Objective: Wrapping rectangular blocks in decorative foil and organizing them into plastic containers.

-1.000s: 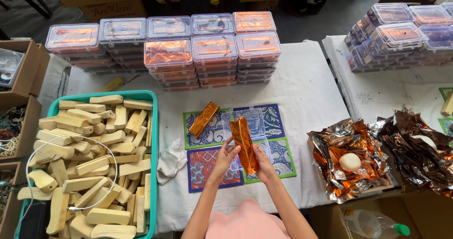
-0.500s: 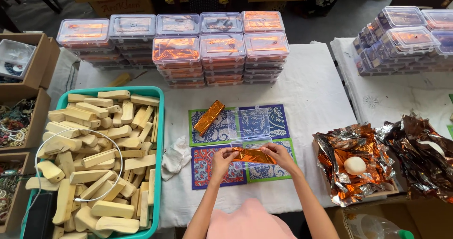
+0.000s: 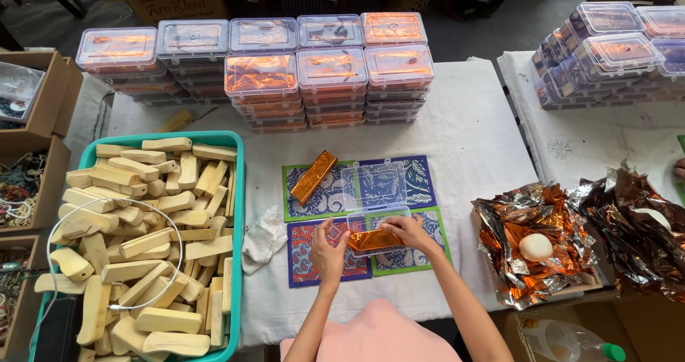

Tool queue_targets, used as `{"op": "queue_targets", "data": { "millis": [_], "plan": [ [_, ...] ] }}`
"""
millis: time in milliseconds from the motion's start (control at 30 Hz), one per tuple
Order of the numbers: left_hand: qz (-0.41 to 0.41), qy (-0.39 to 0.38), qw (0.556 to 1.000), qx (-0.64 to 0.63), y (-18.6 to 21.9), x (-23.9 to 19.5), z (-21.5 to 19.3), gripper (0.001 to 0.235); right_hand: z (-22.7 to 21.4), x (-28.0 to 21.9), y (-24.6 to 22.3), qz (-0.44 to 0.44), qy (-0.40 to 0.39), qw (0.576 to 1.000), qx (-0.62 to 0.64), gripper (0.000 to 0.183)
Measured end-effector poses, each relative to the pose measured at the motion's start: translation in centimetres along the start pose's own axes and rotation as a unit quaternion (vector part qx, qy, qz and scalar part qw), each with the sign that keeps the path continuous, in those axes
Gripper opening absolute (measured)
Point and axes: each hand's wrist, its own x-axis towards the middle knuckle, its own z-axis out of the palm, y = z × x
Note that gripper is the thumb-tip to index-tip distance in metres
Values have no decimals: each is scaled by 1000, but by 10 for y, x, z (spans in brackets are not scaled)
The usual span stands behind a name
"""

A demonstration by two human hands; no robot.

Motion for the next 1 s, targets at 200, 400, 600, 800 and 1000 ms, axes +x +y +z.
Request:
{"op": "queue_targets", "data": {
  "millis": [200, 400, 600, 800, 1000],
  "plan": [
    [197, -128, 958, 165, 8, -7, 14, 46, 6, 3, 12, -8, -8, 1000, -8, 32],
    [282, -189, 900, 274, 0, -2, 30, 58, 8, -14, -4, -105, 123, 981, -105, 23],
    [283, -194, 899, 273, -3, -1, 25, 59, -6, -40, -28, -116, 201, 962, -143, 21],
    [298, -191, 896, 268, -11, 0, 25, 62, -9, -57, -12, -115, 199, 961, -151, 40],
    [312, -194, 890, 268, -9, 13, 15, 59, 0, -47, -18, -133, 229, 952, -151, 43]
  ]
}}
